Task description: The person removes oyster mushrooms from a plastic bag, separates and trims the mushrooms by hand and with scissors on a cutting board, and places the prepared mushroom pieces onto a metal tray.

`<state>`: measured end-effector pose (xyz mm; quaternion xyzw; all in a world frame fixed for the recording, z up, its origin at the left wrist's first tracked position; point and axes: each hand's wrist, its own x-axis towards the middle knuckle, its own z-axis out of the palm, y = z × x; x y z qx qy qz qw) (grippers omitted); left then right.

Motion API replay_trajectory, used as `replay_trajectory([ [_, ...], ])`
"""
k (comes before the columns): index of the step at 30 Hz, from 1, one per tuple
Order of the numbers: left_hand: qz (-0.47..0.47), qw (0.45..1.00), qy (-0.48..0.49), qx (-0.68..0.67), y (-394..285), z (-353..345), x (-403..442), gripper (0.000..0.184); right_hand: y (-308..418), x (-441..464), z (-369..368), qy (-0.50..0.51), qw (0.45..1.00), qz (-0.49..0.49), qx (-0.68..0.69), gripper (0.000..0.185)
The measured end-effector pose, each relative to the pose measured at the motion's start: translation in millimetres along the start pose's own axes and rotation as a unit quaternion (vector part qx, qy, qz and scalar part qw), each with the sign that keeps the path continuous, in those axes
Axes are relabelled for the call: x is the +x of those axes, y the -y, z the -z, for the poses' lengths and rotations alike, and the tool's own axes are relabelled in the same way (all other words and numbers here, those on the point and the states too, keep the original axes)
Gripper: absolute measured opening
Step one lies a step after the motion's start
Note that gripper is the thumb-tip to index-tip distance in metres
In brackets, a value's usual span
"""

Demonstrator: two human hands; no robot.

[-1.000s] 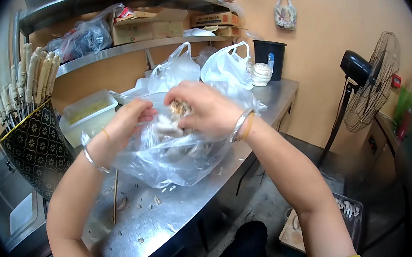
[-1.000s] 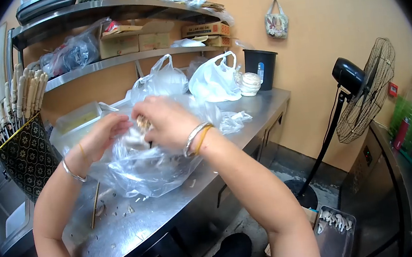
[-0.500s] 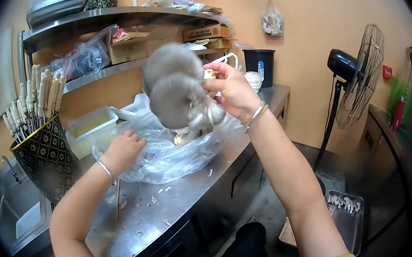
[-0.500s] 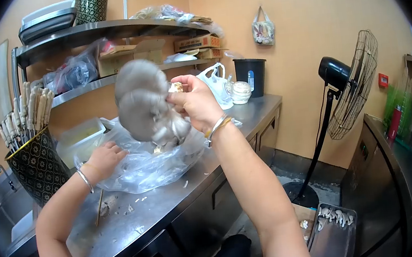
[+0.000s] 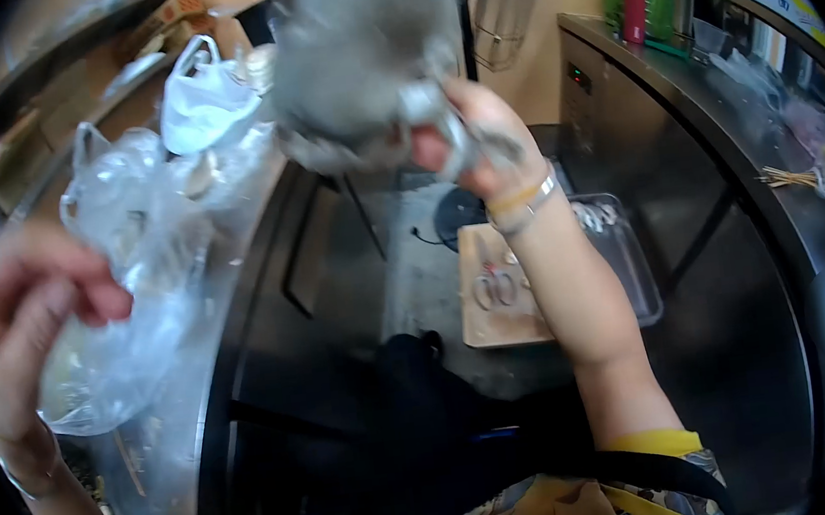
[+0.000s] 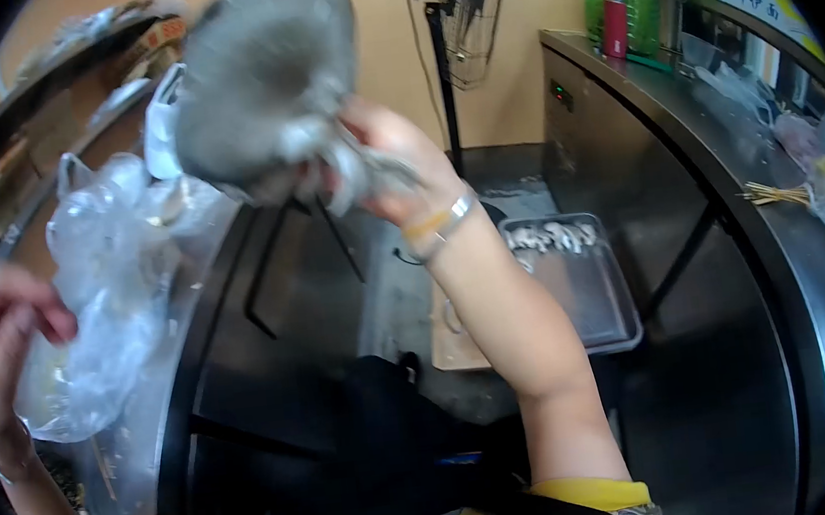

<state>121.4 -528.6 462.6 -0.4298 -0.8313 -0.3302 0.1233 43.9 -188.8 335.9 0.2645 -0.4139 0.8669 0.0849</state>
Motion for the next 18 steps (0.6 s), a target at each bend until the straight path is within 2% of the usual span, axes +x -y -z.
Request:
replay_trajectory([
  [1,-0.048,0.998,0.037,0.017,-15.0,-8.4,27.2,0.021,2.1,-28.9,26.4,0.0,0.991,-0.067,0.113,0.024],
  [2,-0.091,0.995,0.049,-0.01,-24.7,-28.7,48.9,0.021,-1.6,-57.1,35.1,-0.091,0.989,-0.066,0.095,0.023],
  [3,-0.141,0.984,0.053,-0.093,-31.6,-60.5,74.1,0.022,-12.4,-80.7,48.6,-0.182,0.981,-0.057,0.017,0.022],
  [4,-0.176,0.966,0.058,-0.18,-34.8,-93.4,97.0,0.022,-16.9,-107.0,66.6,-0.199,0.975,-0.094,0.023,0.023],
  [5,-0.193,0.943,0.062,-0.263,-32.1,-126.2,118.7,0.022,-21.8,-130.3,68.3,-0.268,0.957,-0.109,0.02,0.024],
  [6,-0.207,0.917,0.069,-0.333,-18.9,-160.0,138.0,0.02,-30.3,-157.0,113.8,-0.082,0.985,-0.131,0.074,0.028],
  [7,-0.192,0.905,0.062,-0.375,-6.2,-191.6,148.0,0.02,-36.4,-171.0,110.4,-0.241,0.957,-0.149,0.064,0.033],
  [9,-0.12,0.908,0.045,-0.399,22.3,-263.2,155.2,0.022,-42.1,-198.7,129.2,-0.266,0.945,-0.173,0.085,0.038],
  [10,-0.076,0.888,0.058,-0.449,45.5,-301.4,155.9,0.026,-41.3,-199.1,132.4,-0.267,0.943,-0.177,0.088,0.038],
  [11,0.008,0.856,0.083,-0.51,65.0,-335.7,150.9,0.03,-40.5,-203.1,134.6,-0.256,0.945,-0.189,0.068,0.037],
  [12,0.146,0.824,0.121,-0.534,75.0,-360.8,139.1,0.035,-37.8,-214.9,135.4,-0.256,0.944,-0.205,0.047,0.037],
  [13,0.147,0.795,0.189,-0.557,90.8,-383.7,130.9,0.04,-27.3,-215.8,132.2,-0.252,0.937,-0.236,0.047,0.04],
  [14,0.14,0.758,0.262,-0.581,110.3,-405.4,122.2,0.046,-26.2,-217.8,142.2,-0.225,0.939,-0.258,0.024,0.04],
  [15,0.227,0.629,0.29,-0.685,132.2,-433.0,108.3,0.052,-36.0,-224.5,163.6,-0.231,0.936,-0.265,0.003,0.04],
  [16,0.309,0.485,0.31,-0.757,147.8,-452.9,97.8,0.059,-31.0,-220.5,159.8,-0.247,0.918,-0.292,-0.103,0.038],
  [17,0.313,0.442,0.285,-0.791,142.3,-449.3,88.0,0.059,-31.5,-219.2,167.9,-0.262,0.889,-0.328,-0.184,0.034],
  [18,0.321,0.402,0.257,-0.818,134.4,-443.7,75.4,0.06,-39.8,-221.5,177.2,-0.266,0.898,-0.311,-0.163,0.029],
])
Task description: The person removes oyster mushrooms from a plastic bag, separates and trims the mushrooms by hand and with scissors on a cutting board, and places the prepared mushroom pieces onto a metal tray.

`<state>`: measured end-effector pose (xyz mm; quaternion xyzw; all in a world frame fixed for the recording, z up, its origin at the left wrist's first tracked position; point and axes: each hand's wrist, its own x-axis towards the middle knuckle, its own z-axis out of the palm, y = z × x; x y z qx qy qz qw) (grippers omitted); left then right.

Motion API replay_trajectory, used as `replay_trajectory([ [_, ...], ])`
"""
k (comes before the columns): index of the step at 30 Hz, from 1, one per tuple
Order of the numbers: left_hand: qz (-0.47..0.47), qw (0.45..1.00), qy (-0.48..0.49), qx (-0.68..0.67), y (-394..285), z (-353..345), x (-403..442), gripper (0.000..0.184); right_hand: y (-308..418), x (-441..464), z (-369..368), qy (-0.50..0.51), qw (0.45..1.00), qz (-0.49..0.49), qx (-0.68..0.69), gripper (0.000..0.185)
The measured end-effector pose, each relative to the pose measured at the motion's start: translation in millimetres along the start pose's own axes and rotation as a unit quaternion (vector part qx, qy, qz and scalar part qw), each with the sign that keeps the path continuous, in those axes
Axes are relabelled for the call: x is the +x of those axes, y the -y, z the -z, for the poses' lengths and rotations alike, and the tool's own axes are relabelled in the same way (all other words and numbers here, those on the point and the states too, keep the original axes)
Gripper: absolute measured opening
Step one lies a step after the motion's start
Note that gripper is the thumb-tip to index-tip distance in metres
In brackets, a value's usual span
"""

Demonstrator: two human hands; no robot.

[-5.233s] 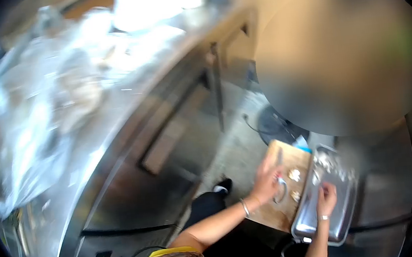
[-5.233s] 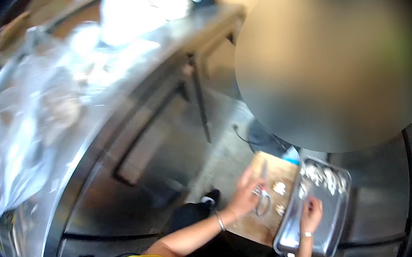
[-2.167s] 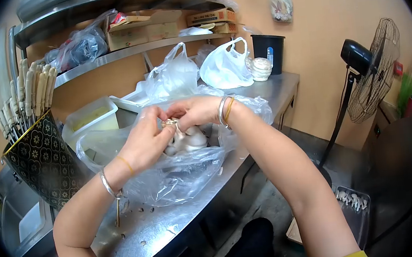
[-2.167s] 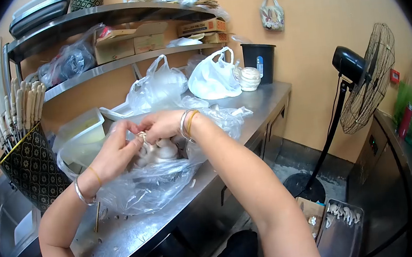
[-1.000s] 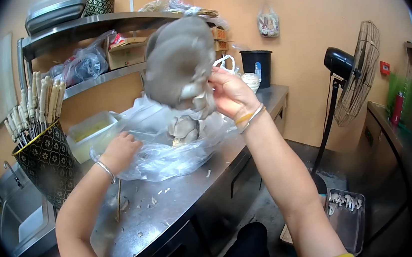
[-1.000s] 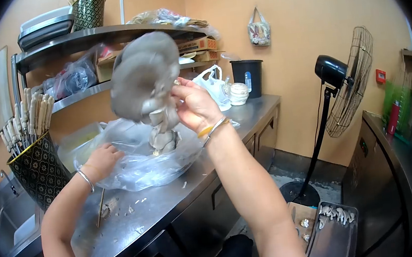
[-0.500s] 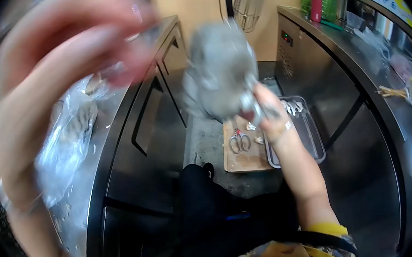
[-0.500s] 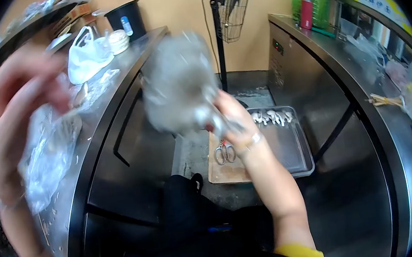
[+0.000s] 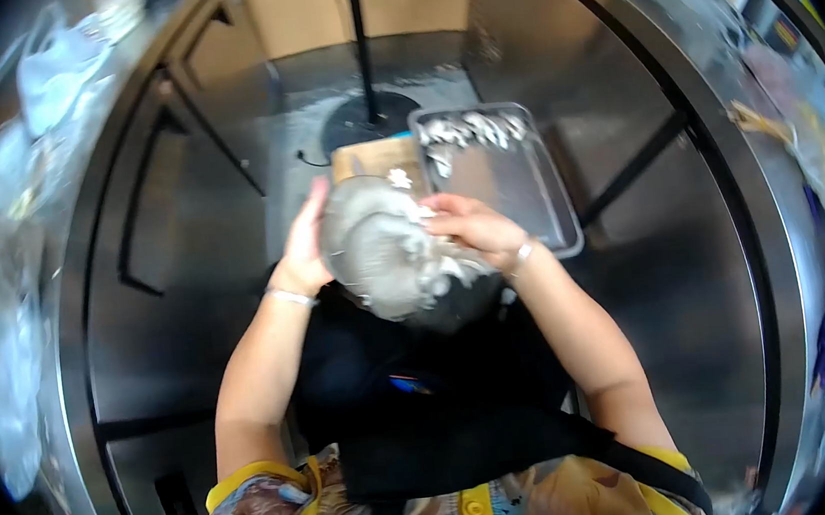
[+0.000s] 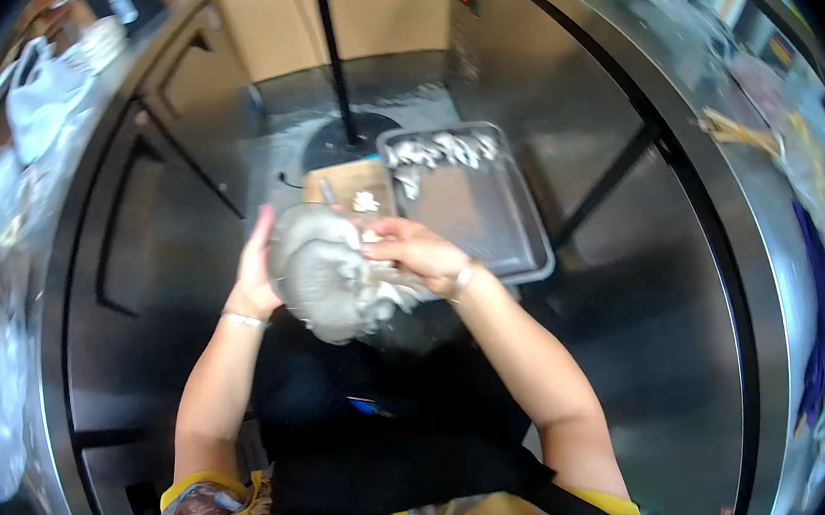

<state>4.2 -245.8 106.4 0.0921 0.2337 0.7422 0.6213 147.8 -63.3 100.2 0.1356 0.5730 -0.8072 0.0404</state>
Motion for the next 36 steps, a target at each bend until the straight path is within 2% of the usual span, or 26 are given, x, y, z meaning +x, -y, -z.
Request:
replay_trajectory([
  [2,-0.046,0.998,-0.051,-0.006,16.5,12.8,-9.8,0.067,-18.6,9.6,-4.7,0.035,0.994,0.007,0.101,0.031],
  [4,-0.068,0.995,-0.074,0.006,28.0,33.4,-16.3,0.072,-43.5,22.6,-1.1,0.018,0.995,-0.026,0.093,0.031],
  [8,-0.084,0.995,-0.044,-0.029,36.1,59.4,-41.6,0.084,-73.6,38.2,-9.1,0.059,0.978,-0.05,0.194,0.03],
  [11,-0.081,0.994,-0.002,0.077,38.8,77.2,-52.5,0.093,-72.3,44.7,-20.3,0.004,0.978,-0.064,0.199,0.028],
  [14,-0.087,0.993,-0.05,0.061,43.0,106.1,-55.2,0.089,-73.3,55.9,-31.9,-0.01,0.973,-0.091,0.211,0.029],
  [15,-0.085,0.994,-0.05,0.057,43.4,110.7,-54.9,0.089,-72.0,57.5,-35.0,-0.023,0.975,-0.1,0.196,0.035],
  [17,-0.103,0.989,-0.1,0.038,43.2,114.9,-51.2,0.069,-76.2,66.9,-38.7,-0.056,0.977,-0.113,0.171,0.035],
  [20,-0.094,0.987,-0.129,-0.034,36.4,113.5,-50.6,0.059,-83.2,70.2,-44.7,-0.12,0.98,-0.112,0.116,0.037],
  [22,-0.095,0.986,-0.131,-0.052,31.4,113.3,-50.4,0.057,-94.5,76.0,-42.1,-0.128,0.992,-0.014,0.002,0.037],
  [24,-0.093,0.985,-0.133,-0.061,28.1,114.6,-51.4,0.055,-79.3,77.3,-52.3,-0.126,0.992,-0.033,-0.002,0.038],
  [26,-0.114,0.982,-0.15,-0.018,24.2,114.1,-53.0,0.053,-77.0,83.7,-57.4,-0.187,0.971,0.013,-0.152,0.039],
  [27,-0.131,0.979,-0.155,0.007,22.2,113.7,-53.5,0.054,-82.4,89.3,-55.5,-0.221,0.946,0.086,-0.221,0.034],
  [28,-0.13,0.98,-0.152,0.012,19.5,112.4,-55.8,0.054,-83.5,90.7,-53.8,-0.224,0.945,0.09,-0.219,0.034],
  [30,-0.163,0.967,-0.164,0.105,12.4,104.9,-59.4,0.053,-65.1,86.6,-60.4,-0.129,0.99,-0.055,-0.025,0.03],
  [31,-0.158,0.967,-0.157,0.126,9.0,104.1,-61.2,0.053,-55.2,81.5,-68.5,-0.121,0.989,-0.087,0.008,0.027],
  [36,-0.156,0.961,-0.129,0.19,10.7,97.5,-68.4,0.051,-73.9,81.7,-63.5,-0.119,0.989,-0.078,-0.03,0.026],
])
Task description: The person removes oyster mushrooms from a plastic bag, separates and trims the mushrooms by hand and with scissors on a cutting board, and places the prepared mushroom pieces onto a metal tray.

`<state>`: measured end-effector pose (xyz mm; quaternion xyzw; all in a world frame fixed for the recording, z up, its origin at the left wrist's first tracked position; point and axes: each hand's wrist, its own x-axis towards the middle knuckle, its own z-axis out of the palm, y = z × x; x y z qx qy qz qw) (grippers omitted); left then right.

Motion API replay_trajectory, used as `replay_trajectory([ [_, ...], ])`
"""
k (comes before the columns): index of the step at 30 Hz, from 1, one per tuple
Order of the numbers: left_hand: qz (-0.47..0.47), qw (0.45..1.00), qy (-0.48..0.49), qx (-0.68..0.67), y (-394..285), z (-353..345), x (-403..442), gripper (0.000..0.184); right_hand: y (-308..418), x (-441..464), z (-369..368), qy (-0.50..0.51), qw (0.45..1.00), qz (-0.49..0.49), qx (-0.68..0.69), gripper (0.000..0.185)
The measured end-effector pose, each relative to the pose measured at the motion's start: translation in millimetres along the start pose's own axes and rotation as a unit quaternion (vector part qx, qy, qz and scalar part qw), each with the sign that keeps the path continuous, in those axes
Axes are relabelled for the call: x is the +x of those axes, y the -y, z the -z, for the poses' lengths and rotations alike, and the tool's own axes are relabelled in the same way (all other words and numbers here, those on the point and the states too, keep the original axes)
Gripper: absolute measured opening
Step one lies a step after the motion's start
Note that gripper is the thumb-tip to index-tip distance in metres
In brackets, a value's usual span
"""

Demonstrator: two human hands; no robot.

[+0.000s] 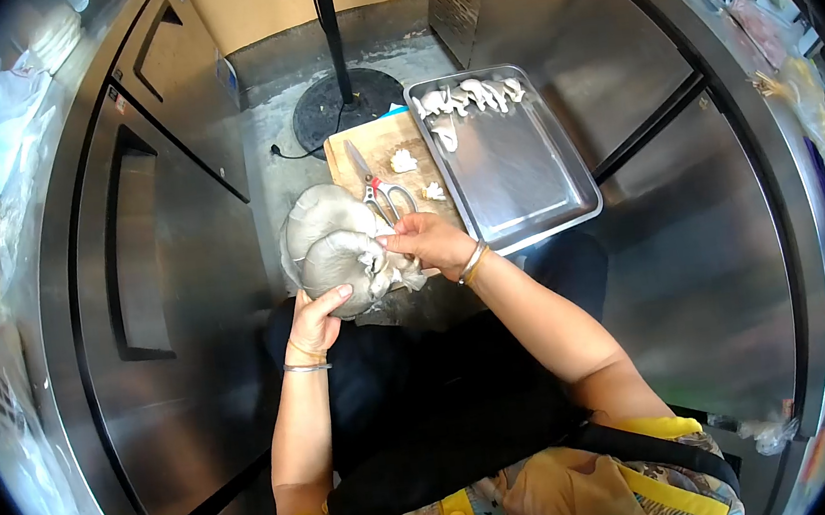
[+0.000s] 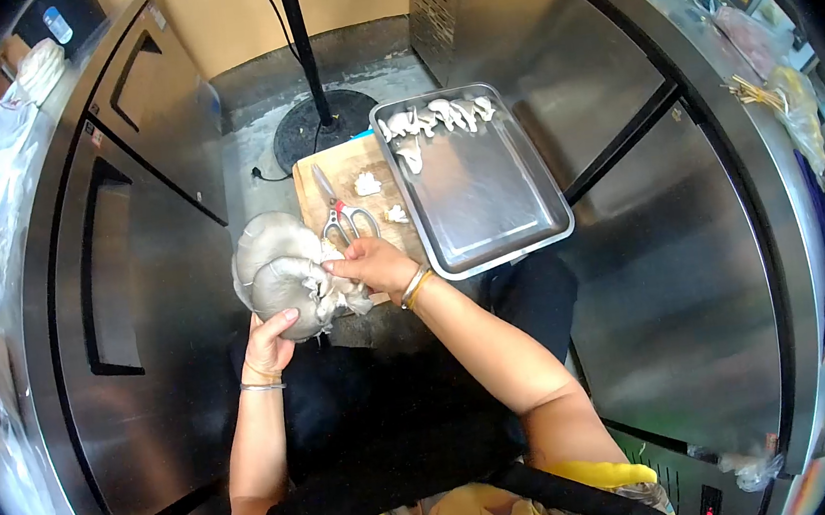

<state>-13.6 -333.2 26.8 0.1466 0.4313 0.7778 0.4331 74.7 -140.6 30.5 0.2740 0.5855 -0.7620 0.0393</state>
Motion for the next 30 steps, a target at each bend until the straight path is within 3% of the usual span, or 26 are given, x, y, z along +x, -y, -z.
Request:
replay_trajectory([
  [3,0.009,1.0,0.0,-0.001,-0.4,3.1,-3.4,0.05,-2.1,-4.7,0.8,0.034,0.999,0.041,0.006,0.022],
  [6,0.01,1.0,-0.001,-0.002,-2.9,-0.3,-3.5,0.049,6.9,-7.2,-1.7,0.014,1.0,0.004,-0.022,0.019],
  [12,0.015,0.999,-0.025,-0.014,-10.4,3.2,2.9,0.051,3.7,3.8,-0.2,0.02,0.998,0.036,-0.057,0.018],
  [14,0.024,0.999,-0.03,-0.022,-11.9,10.0,6.4,0.051,2.7,7.8,9.5,0.056,0.996,0.014,-0.073,0.017],
  [17,0.078,0.995,-0.019,-0.06,-14.0,27.4,13.3,0.053,1.4,16.5,21.8,0.195,0.979,0.017,0.05,0.011],
  [22,0.091,0.986,-0.017,-0.14,-22.6,26.4,31.9,0.056,22.1,26.9,38.5,0.245,0.961,-0.019,0.123,0.01],
  [26,0.126,0.98,0.006,-0.153,-25.1,36.9,49.6,0.056,43.6,34.0,53.4,0.257,0.964,0.003,0.067,0.009],
  [28,0.142,0.979,0.014,-0.148,-25.2,44.1,54.4,0.056,52.3,38.9,63.8,0.303,0.95,0.046,-0.065,0.009],
  [30,0.157,0.981,-0.018,-0.113,-25.8,52.0,56.4,0.057,61.7,42.9,81.7,0.267,0.957,0.061,-0.091,0.011],
])
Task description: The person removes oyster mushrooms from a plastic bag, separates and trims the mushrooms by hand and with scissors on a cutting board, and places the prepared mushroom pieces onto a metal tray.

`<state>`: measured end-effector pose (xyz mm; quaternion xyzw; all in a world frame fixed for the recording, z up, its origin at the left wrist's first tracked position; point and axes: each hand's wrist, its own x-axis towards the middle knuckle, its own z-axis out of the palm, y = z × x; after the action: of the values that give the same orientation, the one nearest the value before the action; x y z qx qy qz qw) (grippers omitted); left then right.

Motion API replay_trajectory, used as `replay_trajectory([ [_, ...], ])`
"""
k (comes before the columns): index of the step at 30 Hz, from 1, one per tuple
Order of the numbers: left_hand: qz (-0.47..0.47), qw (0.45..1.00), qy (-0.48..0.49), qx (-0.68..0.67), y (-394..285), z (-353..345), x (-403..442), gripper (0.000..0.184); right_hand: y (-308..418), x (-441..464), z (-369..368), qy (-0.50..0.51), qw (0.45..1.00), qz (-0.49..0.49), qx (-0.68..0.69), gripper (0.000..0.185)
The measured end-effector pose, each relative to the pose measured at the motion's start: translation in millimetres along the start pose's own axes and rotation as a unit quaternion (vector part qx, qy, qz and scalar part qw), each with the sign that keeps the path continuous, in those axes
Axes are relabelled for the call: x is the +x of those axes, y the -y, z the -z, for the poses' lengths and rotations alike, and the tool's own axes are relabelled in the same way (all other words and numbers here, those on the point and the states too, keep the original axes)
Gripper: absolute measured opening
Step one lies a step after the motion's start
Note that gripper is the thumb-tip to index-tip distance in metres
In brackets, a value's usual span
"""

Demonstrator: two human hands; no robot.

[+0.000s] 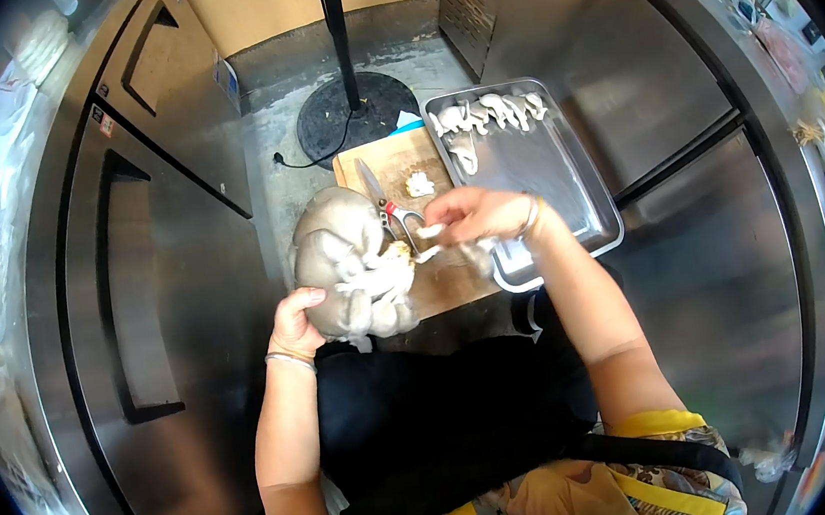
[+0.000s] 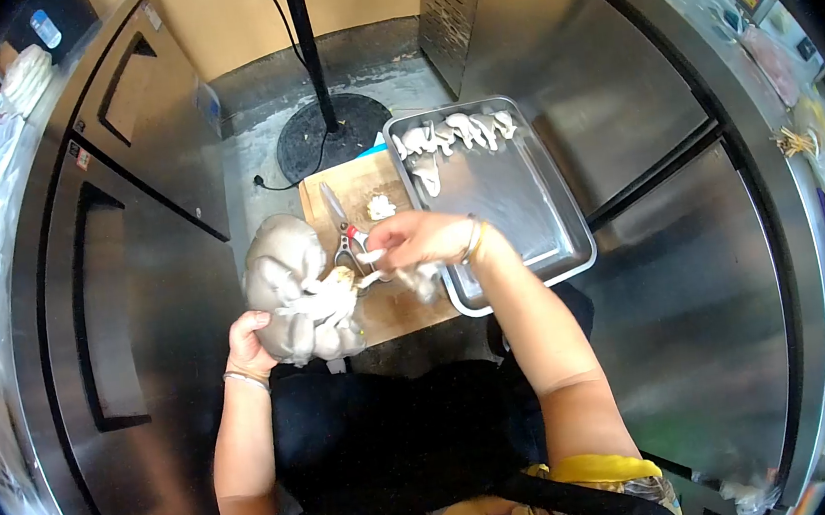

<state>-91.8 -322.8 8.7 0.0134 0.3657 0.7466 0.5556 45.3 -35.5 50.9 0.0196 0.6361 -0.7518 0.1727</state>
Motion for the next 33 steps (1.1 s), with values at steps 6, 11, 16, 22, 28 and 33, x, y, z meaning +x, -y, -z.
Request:
replay_trajectory([
  [6,-0.111,0.975,-0.022,-0.194,-26.3,9.9,6.0,0.054,1.0,7.1,26.8,-0.261,0.961,0.043,0.076,0.005],
  [11,-0.142,0.966,-0.097,-0.193,-33.0,-12.3,21.8,0.049,-50.4,60.7,14.8,-0.377,0.885,0.053,-0.27,0.018],
  [16,-0.139,0.964,-0.065,-0.218,-29.0,-20.5,26.8,0.052,-48.3,75.9,18.8,-0.41,0.782,-0.029,-0.469,0.02],
  [22,-0.144,0.968,-0.05,-0.198,-29.6,-24.6,25.8,0.049,-60.4,62.0,-1.0,-0.501,0.712,0.165,-0.464,0.021],
  [28,-0.162,0.973,0.036,-0.158,-26.2,-22.0,26.9,0.052,-12.3,39.8,-98.4,-0.465,0.836,0.228,-0.181,0.011],
  [33,-0.155,0.978,0.048,-0.13,-19.1,-27.2,25.6,0.045,40.1,50.6,-111.3,-0.419,0.798,0.277,-0.334,0.016],
])
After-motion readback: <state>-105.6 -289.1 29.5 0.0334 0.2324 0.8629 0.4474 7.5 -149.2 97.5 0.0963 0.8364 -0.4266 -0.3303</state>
